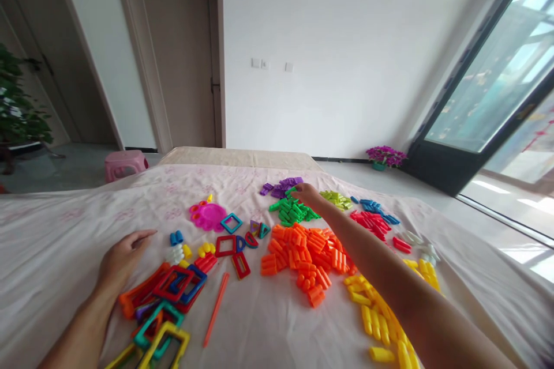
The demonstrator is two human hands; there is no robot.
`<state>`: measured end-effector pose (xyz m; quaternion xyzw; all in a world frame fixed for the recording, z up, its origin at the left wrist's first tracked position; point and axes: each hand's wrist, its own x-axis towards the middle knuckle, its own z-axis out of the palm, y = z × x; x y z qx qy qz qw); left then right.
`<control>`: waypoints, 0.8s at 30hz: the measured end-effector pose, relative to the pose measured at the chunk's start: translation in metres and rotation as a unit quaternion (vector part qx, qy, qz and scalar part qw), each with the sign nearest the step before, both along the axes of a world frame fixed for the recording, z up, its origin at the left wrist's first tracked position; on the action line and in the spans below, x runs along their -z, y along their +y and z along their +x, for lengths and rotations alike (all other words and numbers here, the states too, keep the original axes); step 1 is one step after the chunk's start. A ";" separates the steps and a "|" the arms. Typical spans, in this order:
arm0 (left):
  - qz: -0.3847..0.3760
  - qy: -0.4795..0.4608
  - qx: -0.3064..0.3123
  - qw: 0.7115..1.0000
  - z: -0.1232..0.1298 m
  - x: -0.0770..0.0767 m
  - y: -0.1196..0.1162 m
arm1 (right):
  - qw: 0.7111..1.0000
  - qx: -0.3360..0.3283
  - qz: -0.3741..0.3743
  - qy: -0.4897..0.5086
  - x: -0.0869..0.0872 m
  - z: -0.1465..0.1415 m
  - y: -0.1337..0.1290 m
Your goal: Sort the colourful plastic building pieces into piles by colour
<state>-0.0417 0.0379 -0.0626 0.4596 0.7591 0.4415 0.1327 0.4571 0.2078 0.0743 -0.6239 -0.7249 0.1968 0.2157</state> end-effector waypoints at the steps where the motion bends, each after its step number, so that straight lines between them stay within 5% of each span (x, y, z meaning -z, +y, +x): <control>1: -0.016 0.020 -0.005 1.000 0.000 -0.001 -0.001 | 1.000 0.017 -0.006 -0.015 -0.001 0.013 0.001; 5: -0.042 0.035 -0.005 0.998 0.004 -0.005 -0.005 | 0.995 0.072 0.001 -0.075 -0.005 0.039 0.004; 8: -0.031 0.016 0.004 0.999 0.008 -0.007 -0.008 | 0.992 0.063 0.059 -0.094 -0.003 0.019 0.003; 12: -0.015 0.008 0.012 1.000 0.012 -0.010 -0.013 | 0.979 -0.179 0.084 -0.051 0.012 -0.058 -0.021; 17: -0.003 0.011 0.020 1.000 0.014 -0.013 -0.020 | 0.909 -0.415 0.023 -0.025 0.035 -0.156 -0.074; 21: -0.005 0.000 0.022 1.000 0.014 -0.014 -0.025 | 0.865 -0.487 0.042 -0.113 0.045 -0.192 -0.095; 24: -0.017 0.011 0.019 1.000 0.012 -0.015 -0.026 | 0.868 -0.477 0.050 -0.132 0.050 -0.200 -0.099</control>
